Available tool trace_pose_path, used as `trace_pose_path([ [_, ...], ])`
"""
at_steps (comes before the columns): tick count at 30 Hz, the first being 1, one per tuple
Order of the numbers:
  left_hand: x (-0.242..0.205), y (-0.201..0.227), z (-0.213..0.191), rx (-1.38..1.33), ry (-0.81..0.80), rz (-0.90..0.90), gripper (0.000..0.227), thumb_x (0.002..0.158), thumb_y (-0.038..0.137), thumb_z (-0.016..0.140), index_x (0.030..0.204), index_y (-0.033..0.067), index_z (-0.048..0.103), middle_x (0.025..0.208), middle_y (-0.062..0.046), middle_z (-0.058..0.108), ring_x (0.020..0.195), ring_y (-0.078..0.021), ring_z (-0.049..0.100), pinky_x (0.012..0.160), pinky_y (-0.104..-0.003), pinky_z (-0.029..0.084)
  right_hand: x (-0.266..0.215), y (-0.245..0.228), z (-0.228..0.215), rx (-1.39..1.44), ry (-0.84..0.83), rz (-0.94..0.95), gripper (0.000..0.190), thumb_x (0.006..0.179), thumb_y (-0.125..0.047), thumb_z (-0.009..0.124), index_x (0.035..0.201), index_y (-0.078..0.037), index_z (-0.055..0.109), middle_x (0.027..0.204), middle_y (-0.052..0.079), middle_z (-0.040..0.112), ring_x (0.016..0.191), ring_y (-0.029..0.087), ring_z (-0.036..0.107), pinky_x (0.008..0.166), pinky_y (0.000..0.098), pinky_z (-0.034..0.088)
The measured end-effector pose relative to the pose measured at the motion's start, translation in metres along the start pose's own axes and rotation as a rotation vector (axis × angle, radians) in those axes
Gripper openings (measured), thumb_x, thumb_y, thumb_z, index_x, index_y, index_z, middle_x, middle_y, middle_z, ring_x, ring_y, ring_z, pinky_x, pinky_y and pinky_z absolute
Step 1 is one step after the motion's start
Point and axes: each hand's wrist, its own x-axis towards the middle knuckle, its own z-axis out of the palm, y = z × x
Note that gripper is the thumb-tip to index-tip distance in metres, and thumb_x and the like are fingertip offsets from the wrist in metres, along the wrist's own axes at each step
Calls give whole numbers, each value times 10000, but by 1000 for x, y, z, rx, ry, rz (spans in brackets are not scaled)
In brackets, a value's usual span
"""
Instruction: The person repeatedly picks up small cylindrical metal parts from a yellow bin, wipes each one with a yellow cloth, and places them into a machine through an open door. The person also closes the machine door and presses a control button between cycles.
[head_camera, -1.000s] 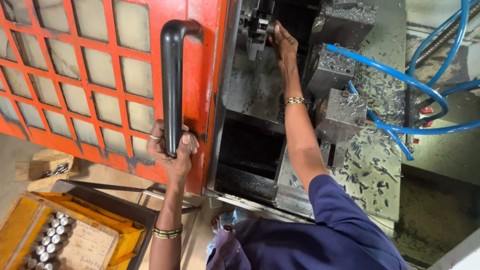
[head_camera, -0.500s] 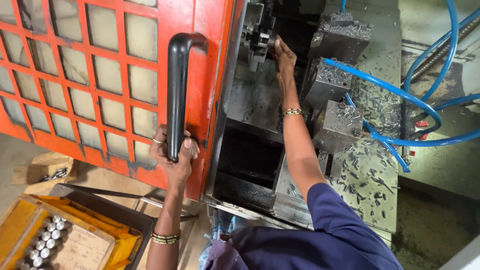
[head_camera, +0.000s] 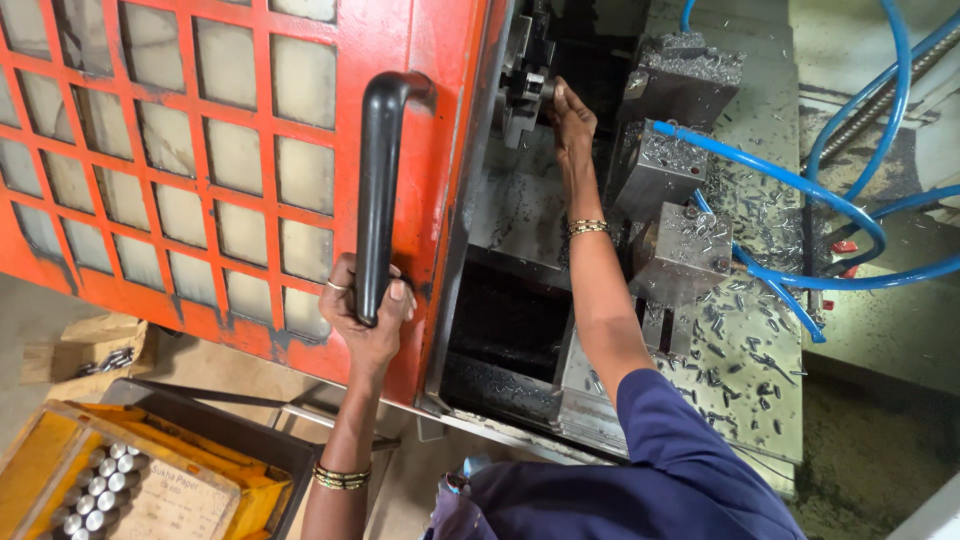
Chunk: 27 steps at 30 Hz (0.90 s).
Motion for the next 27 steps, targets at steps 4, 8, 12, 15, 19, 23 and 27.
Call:
trace_pose_path([
  [4,3,2,-2,50,-31,5,239,973,146,744,980,5,552,731,-32,610,586,-92,602,538,-249,510,4,-2,8,-72,35,8,395,964,-212,728,1321,-48,689,933,12,760,714,76,637,660,219,537],
  [8,6,6,-4,86,-70,25,229,989,156,733,991,7,559,731,-27,624,597,-94,617,542,-248,522,-23,-5,22,-88,168,36,261,1021,-289,708,1147,-62,704,757,-40,581,612,85,495,514,242,405],
  [12,5,11,-3,85,-86,-5,228,993,145,736,999,6,555,764,-32,605,611,-90,602,545,-244,504,-110,-5,50,-352,169,39,224,961,-248,563,1106,-127,683,866,-49,646,771,119,599,552,273,481],
  [15,5,10,-4,12,-114,-3,207,1023,134,727,1015,23,553,809,-30,620,638,-88,604,577,-256,523,-225,-39,61,-624,-140,14,391,844,-94,576,1224,-148,652,1024,-35,687,972,125,649,724,290,533],
  [19,1,1,-5,-41,-120,29,199,1058,142,714,1067,38,544,833,-21,589,609,-90,574,548,-252,494,-388,-145,61,-1065,-629,-154,234,973,-188,699,1176,-74,723,1112,48,695,1017,188,652,847,331,545],
  [23,-5,-15,5,-102,26,77,316,1064,137,704,1296,16,526,883,-40,600,594,-101,520,519,-272,477,-540,-264,19,-1323,-549,-333,226,985,-261,712,1131,-90,738,1185,86,683,1119,273,668,945,400,538],
  [27,-1,-13,8,-129,116,5,531,1044,64,683,1508,-48,451,869,-66,601,566,-131,495,537,-320,477,-656,-357,-47,-1457,10,-494,106,1066,-195,704,1113,-100,708,1260,41,725,1109,242,721,936,361,580],
])
